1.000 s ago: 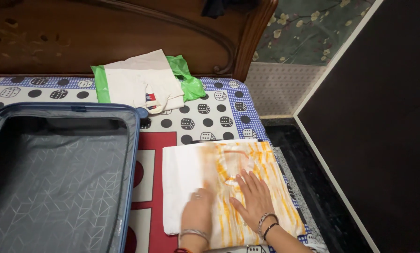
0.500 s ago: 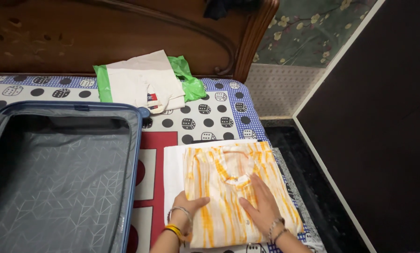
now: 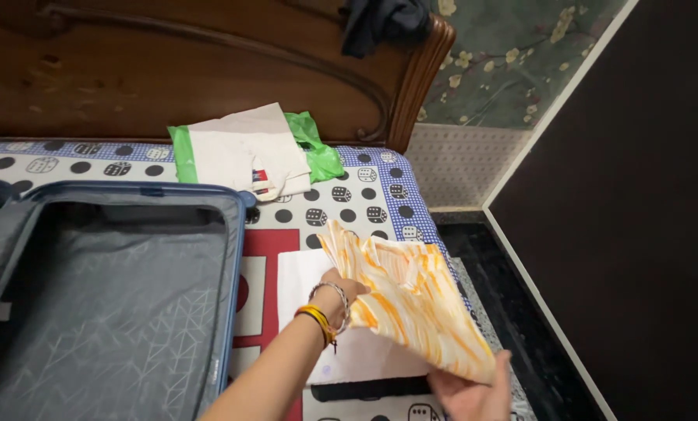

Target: The person folds a dark blue shirt and a white shirt by hand on a bed before placing them into a suitcase along with a yellow patterned shirt and a green plastic bag.

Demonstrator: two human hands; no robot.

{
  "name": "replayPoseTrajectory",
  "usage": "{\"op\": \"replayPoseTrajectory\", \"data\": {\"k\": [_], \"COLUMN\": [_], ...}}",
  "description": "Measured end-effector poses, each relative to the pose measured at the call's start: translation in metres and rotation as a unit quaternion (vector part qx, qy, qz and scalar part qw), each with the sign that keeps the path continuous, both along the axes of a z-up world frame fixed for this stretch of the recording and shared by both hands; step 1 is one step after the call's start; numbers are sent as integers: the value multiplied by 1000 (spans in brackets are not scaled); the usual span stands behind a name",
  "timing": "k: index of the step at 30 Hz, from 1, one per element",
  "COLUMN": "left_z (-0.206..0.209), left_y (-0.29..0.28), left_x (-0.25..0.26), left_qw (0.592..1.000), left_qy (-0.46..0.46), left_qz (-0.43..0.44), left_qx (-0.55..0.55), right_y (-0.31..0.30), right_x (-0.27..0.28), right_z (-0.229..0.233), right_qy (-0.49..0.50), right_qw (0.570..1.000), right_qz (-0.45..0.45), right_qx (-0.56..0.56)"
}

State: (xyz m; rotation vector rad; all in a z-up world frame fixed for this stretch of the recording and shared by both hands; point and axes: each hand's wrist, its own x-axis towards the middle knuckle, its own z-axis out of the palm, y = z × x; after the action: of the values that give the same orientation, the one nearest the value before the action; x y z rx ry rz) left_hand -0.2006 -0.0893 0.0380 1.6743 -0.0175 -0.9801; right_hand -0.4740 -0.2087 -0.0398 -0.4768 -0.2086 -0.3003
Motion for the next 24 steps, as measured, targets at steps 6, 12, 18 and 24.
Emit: {"op": "replayPoseTrajectory", "data": {"k": [6,12,18,24], "left_z": [20,141,171,79], "left_y": [24,139,264,355], "left_x": [44,103,181,248], "left_qw": [980,944,960,953], "left_qy": [-150,-272,-277,-272], "left_qz": [-88,-179,-18,128], "left_qx": [-92,-59,26,-38], "right_y": [-56,-44,70,166], "right_x": [16,149,288,378], "right_z": [43,114,176,93], "right_qy": [381,402,310,229], "right_qw": [895,894,883,868], "right_qz": [-224,28,-48,-137], "right_qx": [54,-196,-350,-418]}}
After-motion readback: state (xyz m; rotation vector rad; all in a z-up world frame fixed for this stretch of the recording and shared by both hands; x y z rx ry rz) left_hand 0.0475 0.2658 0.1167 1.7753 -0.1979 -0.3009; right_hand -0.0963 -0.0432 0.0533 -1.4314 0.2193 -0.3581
